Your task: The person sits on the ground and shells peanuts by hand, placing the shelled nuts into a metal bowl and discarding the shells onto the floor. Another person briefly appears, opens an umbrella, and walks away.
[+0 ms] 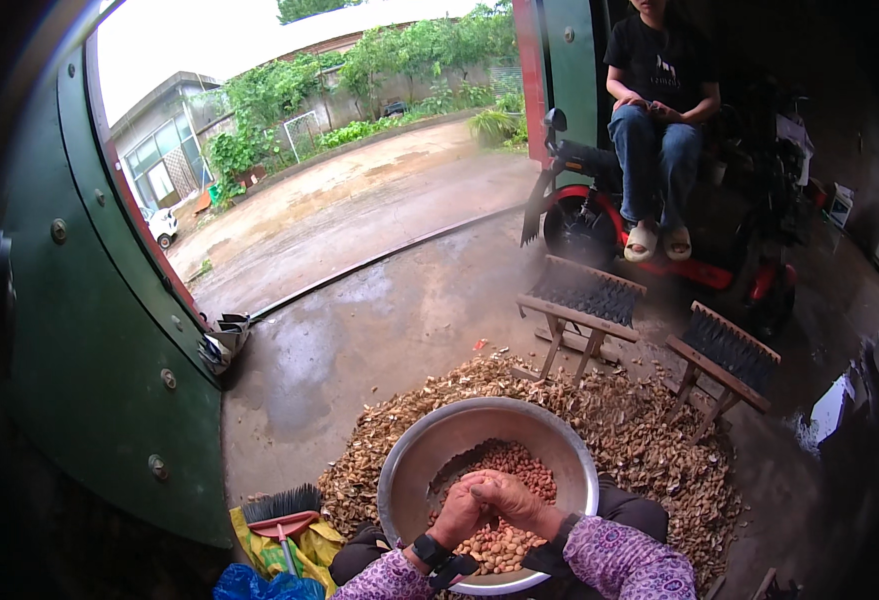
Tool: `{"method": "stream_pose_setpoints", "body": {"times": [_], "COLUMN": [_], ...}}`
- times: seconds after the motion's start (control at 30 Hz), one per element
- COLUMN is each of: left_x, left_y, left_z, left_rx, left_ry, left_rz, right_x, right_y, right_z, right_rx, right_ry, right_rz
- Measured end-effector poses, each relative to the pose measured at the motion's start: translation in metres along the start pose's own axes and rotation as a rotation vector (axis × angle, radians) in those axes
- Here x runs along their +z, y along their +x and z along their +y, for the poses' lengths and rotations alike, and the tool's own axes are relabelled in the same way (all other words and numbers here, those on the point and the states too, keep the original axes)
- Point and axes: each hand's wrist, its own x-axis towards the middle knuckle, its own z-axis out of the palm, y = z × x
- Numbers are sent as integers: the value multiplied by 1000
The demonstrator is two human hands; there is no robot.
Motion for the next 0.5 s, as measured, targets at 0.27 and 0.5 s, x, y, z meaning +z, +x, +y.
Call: {"method": "stream_pose_setpoints", "body": {"times": [0.27,0.5], "left_x": [2,4], "left_y": [-2,5], "left_z": [1,-4], "left_rx": [14,101], "left_ry": [-140,-208], "left_rz": [40,30], "right_x": [7,-1], "right_y": [4,11], "right_z": [1,0], "right_rx": [-80,-92], "right_ry": [-12,-141], "right_rz": [112,145]}}
